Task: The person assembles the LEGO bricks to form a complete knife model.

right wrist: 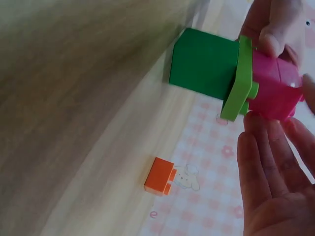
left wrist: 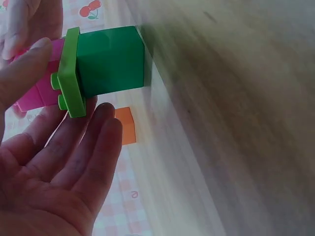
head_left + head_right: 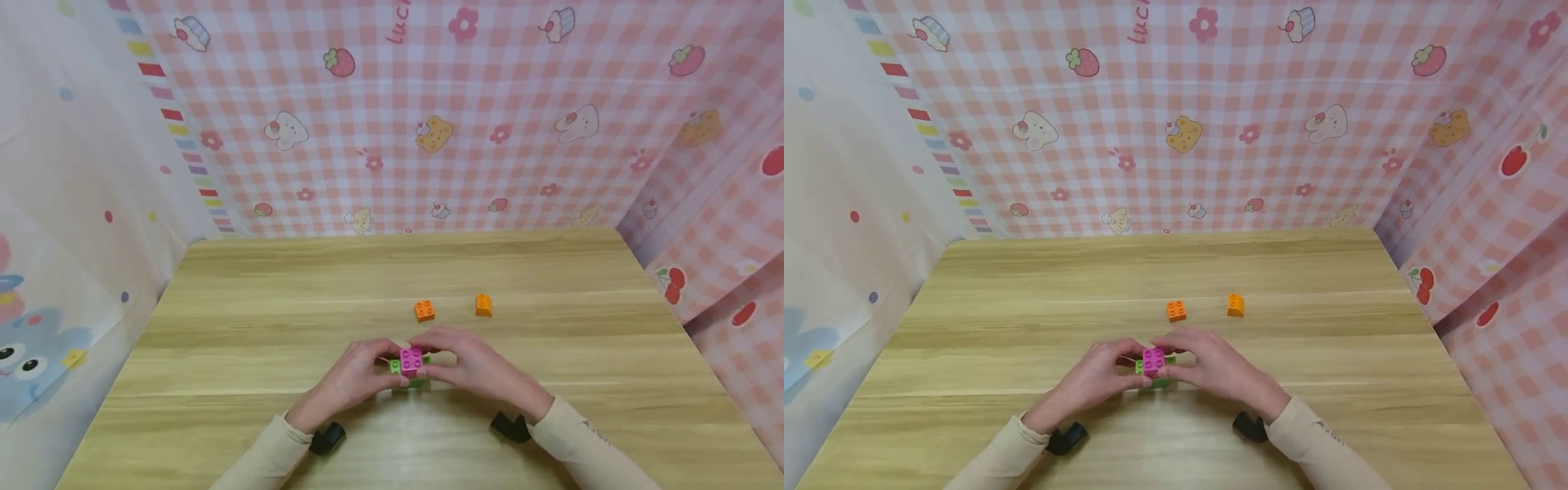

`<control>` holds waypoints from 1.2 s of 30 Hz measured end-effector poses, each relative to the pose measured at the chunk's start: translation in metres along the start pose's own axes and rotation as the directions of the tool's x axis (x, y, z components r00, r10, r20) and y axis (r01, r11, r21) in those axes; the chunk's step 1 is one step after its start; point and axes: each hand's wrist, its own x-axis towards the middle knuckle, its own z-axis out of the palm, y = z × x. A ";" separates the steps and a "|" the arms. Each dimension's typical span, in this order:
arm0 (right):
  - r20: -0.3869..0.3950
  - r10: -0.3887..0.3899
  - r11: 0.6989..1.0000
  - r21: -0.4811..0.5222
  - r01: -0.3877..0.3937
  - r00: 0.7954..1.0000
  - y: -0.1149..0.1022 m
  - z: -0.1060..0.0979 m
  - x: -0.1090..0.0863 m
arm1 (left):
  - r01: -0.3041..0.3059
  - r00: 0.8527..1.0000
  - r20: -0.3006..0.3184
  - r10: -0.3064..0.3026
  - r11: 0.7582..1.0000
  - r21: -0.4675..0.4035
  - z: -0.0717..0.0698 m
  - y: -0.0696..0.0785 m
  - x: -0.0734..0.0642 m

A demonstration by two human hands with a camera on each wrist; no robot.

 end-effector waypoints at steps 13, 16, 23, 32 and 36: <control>-0.128 0.093 0.986 -0.127 -0.109 0.987 0.034 -0.027 0.028 | 0.042 0.999 -0.005 -0.042 0.999 0.014 -0.001 0.003 -0.007; -0.071 0.129 0.983 -0.125 -0.137 0.989 0.040 -0.030 0.035 | 0.029 0.999 -0.031 -0.029 0.999 -0.018 -0.001 0.004 -0.009; 0.020 0.202 0.975 -0.101 -0.199 0.979 0.051 -0.030 0.049 | -0.041 0.995 -0.094 0.036 0.998 -0.056 0.000 0.007 -0.012; 0.054 0.245 0.963 -0.126 -0.237 0.968 0.057 -0.027 0.065 | -0.063 0.991 -0.126 0.052 0.994 -0.089 0.001 0.005 -0.011; 0.056 0.255 0.959 -0.140 -0.245 0.965 0.059 -0.025 0.068 | -0.050 0.991 -0.126 0.037 0.993 -0.103 0.001 0.006 -0.011</control>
